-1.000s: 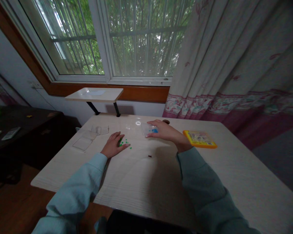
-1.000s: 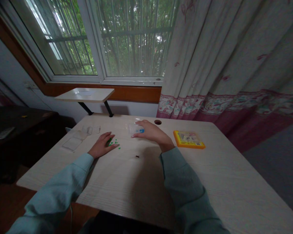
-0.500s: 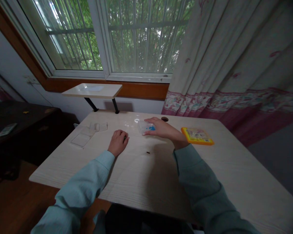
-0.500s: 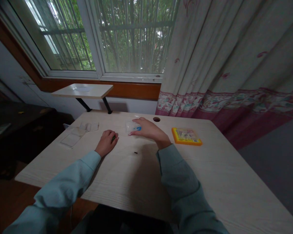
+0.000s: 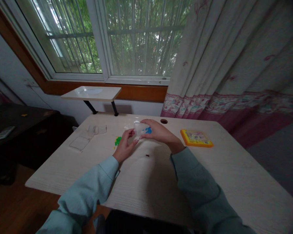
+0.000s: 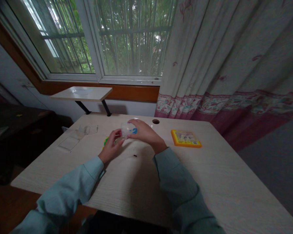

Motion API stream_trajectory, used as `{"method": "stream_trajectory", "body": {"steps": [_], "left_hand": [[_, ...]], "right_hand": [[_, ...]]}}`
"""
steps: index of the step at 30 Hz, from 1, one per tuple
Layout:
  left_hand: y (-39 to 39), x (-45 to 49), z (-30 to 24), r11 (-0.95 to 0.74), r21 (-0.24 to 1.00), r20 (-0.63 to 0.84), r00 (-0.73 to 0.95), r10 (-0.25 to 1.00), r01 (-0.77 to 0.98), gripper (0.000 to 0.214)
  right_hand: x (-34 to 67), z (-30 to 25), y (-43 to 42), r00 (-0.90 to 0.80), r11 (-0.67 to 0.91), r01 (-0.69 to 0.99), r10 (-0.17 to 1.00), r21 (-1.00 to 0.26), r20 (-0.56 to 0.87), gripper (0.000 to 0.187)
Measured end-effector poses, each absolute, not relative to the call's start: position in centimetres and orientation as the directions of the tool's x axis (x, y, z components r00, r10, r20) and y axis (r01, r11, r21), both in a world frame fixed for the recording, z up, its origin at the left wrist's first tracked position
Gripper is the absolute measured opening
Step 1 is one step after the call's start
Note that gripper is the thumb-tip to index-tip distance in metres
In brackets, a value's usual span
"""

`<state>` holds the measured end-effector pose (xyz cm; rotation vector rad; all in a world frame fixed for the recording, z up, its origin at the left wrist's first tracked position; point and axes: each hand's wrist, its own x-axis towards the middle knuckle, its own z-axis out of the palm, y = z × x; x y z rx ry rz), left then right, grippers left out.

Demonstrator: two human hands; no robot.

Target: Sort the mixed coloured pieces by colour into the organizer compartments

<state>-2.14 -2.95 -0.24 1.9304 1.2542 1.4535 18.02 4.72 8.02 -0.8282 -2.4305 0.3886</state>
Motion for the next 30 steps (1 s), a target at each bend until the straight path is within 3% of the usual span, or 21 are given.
{"method": "stream_trajectory", "body": {"steps": [4, 8, 15, 30], "left_hand": [[-2.0, -3.8, -0.4, -0.441, 0.891, 0.44, 0.038, 0.897, 0.104, 0.082], [-2.2, -4.9, -0.1, -0.364, 0.93, 0.366, 0.089, 0.926, -0.045, 0.08], [-2.7, -6.0, 0.7, -0.367, 0.925, 0.359, -0.086, 0.929, -0.101, 0.067], [-3.2, -5.2, 0.8, -0.35, 0.923, 0.336, -0.106, 0.936, -0.16, 0.064]], "right_hand": [[16.2, 7.3, 4.1, -0.728, 0.802, 0.414, 0.576, -0.431, 0.371, 0.064], [14.8, 6.7, 3.3, -0.749, 0.827, 0.356, 0.532, -0.436, 0.396, 0.06], [14.3, 6.7, 2.7, -0.732, 0.902, 0.308, 0.427, -0.301, 0.53, 0.035], [14.7, 7.1, 2.1, -0.746, 0.925, 0.348, 0.371, -0.152, 0.552, 0.033]]}}
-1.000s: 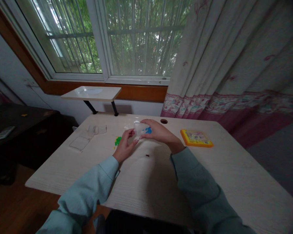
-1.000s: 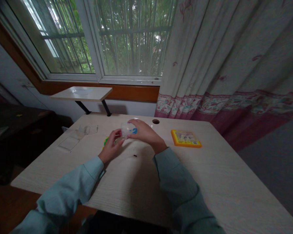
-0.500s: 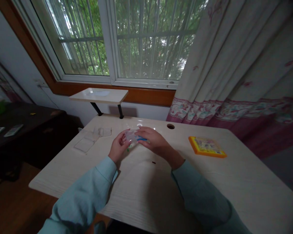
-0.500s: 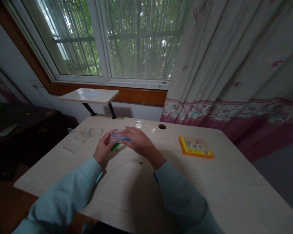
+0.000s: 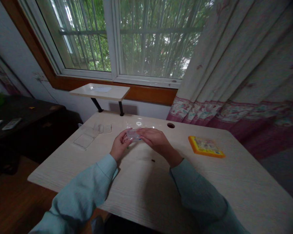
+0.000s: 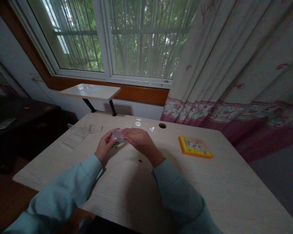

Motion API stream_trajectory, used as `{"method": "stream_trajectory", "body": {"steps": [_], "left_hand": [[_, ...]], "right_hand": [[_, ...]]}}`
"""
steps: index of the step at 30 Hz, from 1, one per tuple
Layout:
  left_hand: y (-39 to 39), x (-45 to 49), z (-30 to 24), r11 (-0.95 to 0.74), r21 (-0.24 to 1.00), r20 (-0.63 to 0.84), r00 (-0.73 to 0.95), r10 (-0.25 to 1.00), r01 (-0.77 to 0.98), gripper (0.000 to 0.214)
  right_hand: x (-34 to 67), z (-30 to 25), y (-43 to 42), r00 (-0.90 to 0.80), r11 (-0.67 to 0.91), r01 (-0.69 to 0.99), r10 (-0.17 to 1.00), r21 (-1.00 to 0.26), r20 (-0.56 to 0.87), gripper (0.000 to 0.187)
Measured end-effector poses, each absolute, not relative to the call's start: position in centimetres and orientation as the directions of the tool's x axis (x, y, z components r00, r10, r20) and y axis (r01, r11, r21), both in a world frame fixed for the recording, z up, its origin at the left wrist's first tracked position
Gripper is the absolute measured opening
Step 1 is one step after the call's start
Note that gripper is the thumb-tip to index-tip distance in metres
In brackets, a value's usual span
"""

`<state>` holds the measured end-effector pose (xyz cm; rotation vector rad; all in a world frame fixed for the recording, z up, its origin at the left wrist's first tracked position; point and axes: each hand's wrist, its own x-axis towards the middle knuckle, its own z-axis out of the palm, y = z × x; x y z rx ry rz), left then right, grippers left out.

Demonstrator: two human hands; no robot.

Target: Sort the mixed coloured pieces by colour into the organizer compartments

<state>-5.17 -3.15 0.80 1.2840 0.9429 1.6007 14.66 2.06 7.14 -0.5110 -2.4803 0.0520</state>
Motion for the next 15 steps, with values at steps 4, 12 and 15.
{"method": "stream_trajectory", "body": {"steps": [4, 12, 15], "left_hand": [[-3.26, -5.04, 0.91, -0.323, 0.931, 0.309, -0.103, 0.945, -0.172, 0.063], [-3.01, -5.48, 1.12, -0.275, 0.943, 0.266, -0.073, 0.961, -0.186, 0.062], [-2.92, -5.74, 1.16, -0.259, 0.945, 0.252, -0.057, 0.966, -0.202, 0.063]], "right_hand": [[14.52, 6.9, 1.75, -0.717, 0.923, 0.381, 0.337, -0.062, 0.61, 0.033], [14.21, 6.67, 1.13, -0.683, 0.894, 0.447, 0.366, -0.035, 0.632, 0.033], [14.15, 6.71, 1.02, -0.685, 0.885, 0.463, 0.386, -0.039, 0.618, 0.033]]}}
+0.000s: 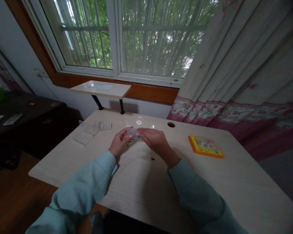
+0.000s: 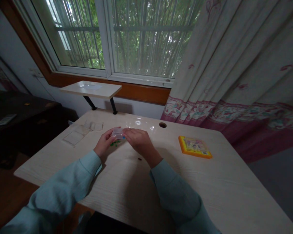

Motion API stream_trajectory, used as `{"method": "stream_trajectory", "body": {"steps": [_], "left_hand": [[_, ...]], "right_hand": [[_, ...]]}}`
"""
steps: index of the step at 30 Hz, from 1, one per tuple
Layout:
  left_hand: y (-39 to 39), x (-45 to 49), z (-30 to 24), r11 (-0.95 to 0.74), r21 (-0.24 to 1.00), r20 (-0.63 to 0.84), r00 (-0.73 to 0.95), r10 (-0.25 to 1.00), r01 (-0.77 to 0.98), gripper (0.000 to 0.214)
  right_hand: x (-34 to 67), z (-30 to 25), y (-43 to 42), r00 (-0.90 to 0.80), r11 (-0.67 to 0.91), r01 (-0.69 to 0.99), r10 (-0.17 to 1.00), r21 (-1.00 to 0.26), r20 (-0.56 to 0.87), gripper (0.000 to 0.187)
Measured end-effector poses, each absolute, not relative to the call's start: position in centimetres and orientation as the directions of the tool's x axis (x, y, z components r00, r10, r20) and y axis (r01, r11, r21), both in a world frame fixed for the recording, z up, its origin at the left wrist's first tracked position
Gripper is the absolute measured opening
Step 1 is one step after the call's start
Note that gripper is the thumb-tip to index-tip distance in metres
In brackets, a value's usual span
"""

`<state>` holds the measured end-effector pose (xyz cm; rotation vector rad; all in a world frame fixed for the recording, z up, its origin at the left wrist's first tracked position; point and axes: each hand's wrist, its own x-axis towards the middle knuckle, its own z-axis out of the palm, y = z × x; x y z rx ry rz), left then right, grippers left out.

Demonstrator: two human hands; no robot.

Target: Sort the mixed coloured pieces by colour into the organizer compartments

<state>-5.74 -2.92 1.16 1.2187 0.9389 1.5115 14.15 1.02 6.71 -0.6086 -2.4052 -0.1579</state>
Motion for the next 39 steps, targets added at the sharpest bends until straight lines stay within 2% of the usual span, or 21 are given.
{"method": "stream_trajectory", "body": {"steps": [6, 14, 21, 25, 30, 34, 39], "left_hand": [[-2.6, -5.9, 0.5, -0.224, 0.942, 0.221, -0.04, 0.974, -0.248, 0.062], [-1.9, -6.5, -0.5, -0.162, 0.938, 0.182, 0.038, 0.983, -0.306, 0.059], [-2.5, -6.1, -0.4, -0.162, 0.939, 0.187, 0.055, 0.981, -0.305, 0.052], [-2.8, -5.4, -0.5, -0.173, 0.938, 0.205, 0.079, 0.975, -0.3, 0.056], [-2.8, -5.0, 0.2, -0.129, 0.884, 0.195, 0.103, 0.976, -0.45, 0.061], [-2.9, -4.6, 0.9, -0.056, 0.875, 0.113, 0.09, 0.989, -0.48, 0.06], [-2.7, -4.5, 1.1, 0.029, 0.906, -0.049, -0.036, 0.998, -0.423, 0.074]], "right_hand": [[14.0, 6.8, 0.6, -0.7, 0.861, 0.509, 0.426, -0.019, 0.573, 0.034], [13.9, 7.8, -0.5, -0.774, 0.822, 0.556, 0.456, 0.125, 0.44, 0.033], [13.8, 8.2, -0.6, -0.771, 0.799, 0.581, 0.479, 0.155, 0.421, 0.034], [14.2, 8.4, 0.2, -0.688, 0.742, 0.664, 0.558, 0.093, 0.464, 0.039], [14.1, 8.0, 1.1, -0.547, 0.669, 0.742, 0.649, -0.054, 0.529, 0.036], [13.3, 7.0, 1.4, -0.467, 0.592, 0.801, 0.708, -0.085, 0.531, 0.035], [12.4, 6.1, 1.6, -0.45, 0.614, 0.778, 0.693, -0.133, 0.564, 0.039]]}}
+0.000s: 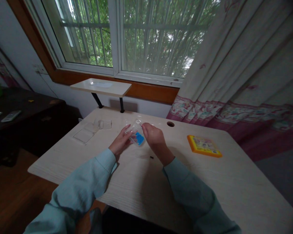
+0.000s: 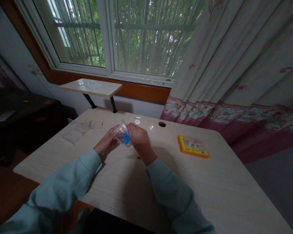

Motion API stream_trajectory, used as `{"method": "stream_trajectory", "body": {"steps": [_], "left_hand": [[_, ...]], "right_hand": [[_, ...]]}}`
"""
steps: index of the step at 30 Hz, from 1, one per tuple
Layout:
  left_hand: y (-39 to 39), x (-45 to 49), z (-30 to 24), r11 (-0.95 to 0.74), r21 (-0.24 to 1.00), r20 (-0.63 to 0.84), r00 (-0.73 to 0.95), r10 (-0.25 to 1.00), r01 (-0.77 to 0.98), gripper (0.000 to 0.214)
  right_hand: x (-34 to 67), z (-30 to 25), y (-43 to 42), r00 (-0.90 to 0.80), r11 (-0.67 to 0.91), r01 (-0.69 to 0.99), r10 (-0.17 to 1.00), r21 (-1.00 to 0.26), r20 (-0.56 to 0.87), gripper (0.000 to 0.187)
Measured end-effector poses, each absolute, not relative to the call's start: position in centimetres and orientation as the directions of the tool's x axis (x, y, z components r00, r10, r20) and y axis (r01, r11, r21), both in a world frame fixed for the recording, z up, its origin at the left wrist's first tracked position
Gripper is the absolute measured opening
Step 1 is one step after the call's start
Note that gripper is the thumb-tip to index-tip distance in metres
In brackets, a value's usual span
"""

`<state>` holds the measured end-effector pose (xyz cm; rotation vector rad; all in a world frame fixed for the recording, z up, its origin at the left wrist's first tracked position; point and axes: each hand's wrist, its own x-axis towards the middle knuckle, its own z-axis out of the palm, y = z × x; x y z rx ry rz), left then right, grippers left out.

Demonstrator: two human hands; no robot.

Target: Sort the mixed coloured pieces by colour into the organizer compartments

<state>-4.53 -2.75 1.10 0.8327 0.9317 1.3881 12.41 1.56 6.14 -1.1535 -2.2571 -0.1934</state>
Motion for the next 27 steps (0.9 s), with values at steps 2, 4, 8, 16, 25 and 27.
{"method": "stream_trajectory", "body": {"steps": [2, 4, 8, 16, 25, 27], "left_hand": [[-2.4, -5.0, 1.2, -0.007, 0.916, -0.044, -0.115, 0.992, -0.402, 0.078], [-2.0, -5.8, 1.4, -0.075, 0.916, -0.002, -0.191, 0.982, -0.395, 0.076], [-1.1, -7.5, 1.7, -0.208, 0.906, 0.088, -0.318, 0.944, -0.368, 0.058], [0.4, -8.2, 1.2, -0.348, 0.882, 0.188, -0.441, 0.878, -0.317, 0.038], [0.4, -8.1, 0.7, -0.421, 0.902, 0.343, -0.43, 0.835, -0.097, 0.029], [0.3, -8.0, 0.7, -0.419, 0.905, 0.355, -0.405, 0.843, -0.079, 0.028]], "right_hand": [[12.2, 5.8, 1.8, -0.43, 0.643, 0.736, 0.685, -0.211, 0.588, 0.04], [12.1, 5.3, 2.3, -0.398, 0.665, 0.678, 0.69, -0.312, 0.605, 0.039], [11.7, 3.7, 3.3, -0.349, 0.677, 0.545, 0.72, -0.496, 0.6, 0.034], [10.7, 1.3, 3.8, -0.398, 0.688, 0.4, 0.725, -0.605, 0.562, 0.033], [10.2, 0.0, 4.1, -0.381, 0.569, 0.313, 0.809, -0.761, 0.448, 0.019], [10.1, 0.0, 3.9, -0.4, 0.558, 0.359, 0.816, -0.749, 0.416, 0.024]]}}
